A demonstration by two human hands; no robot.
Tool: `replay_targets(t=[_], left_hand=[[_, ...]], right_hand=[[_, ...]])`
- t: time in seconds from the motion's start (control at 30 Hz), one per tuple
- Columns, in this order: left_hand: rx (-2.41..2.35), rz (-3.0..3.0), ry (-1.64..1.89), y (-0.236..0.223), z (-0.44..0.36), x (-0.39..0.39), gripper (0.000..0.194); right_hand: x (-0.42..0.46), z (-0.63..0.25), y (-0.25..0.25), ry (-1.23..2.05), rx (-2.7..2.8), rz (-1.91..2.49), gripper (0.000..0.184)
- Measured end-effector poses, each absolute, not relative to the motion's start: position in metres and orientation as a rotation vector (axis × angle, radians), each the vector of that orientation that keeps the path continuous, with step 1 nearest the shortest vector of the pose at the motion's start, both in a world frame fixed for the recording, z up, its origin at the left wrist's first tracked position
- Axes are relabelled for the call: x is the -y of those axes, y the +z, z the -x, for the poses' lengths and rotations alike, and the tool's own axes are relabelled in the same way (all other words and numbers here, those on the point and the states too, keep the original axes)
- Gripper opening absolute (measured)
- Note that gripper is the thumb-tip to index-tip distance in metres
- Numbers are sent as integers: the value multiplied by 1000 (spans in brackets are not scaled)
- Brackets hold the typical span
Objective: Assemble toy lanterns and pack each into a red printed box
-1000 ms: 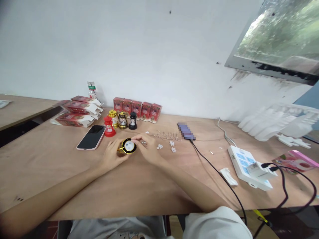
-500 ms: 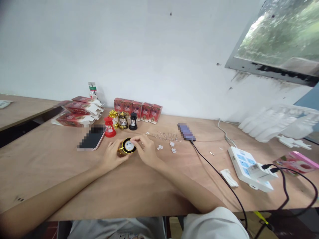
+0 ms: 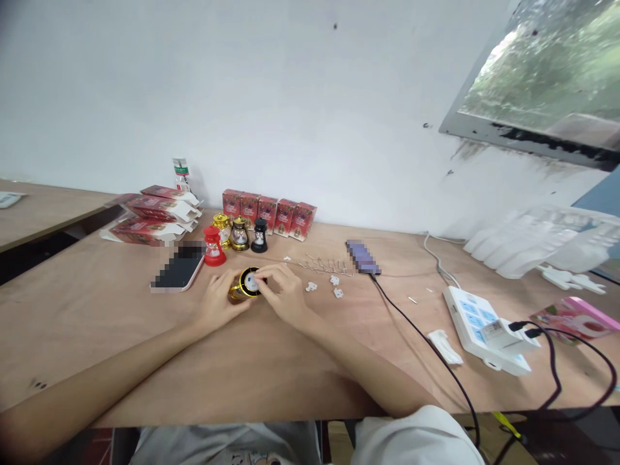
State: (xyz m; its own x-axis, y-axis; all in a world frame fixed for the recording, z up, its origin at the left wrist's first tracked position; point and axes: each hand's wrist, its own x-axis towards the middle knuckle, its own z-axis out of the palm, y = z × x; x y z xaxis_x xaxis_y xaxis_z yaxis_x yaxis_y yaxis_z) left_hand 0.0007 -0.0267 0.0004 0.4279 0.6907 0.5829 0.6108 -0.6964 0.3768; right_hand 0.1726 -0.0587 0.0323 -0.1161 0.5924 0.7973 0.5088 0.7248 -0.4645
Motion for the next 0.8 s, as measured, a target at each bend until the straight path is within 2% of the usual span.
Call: replay_targets(t=[0.2,0.47,0.8], left_hand=[[-1177,-2566,1148,-1,-1,26,41],[-1162,-2574,1156,-1,-1,26,40],[-1153,-2593,1173,-2,-1,25,41]], right_hand=[[61,-176,31,-36,1787,911,12],[62,-177,22,-342,1889,708,18],[60,-176,8,-384,1882,688,30]])
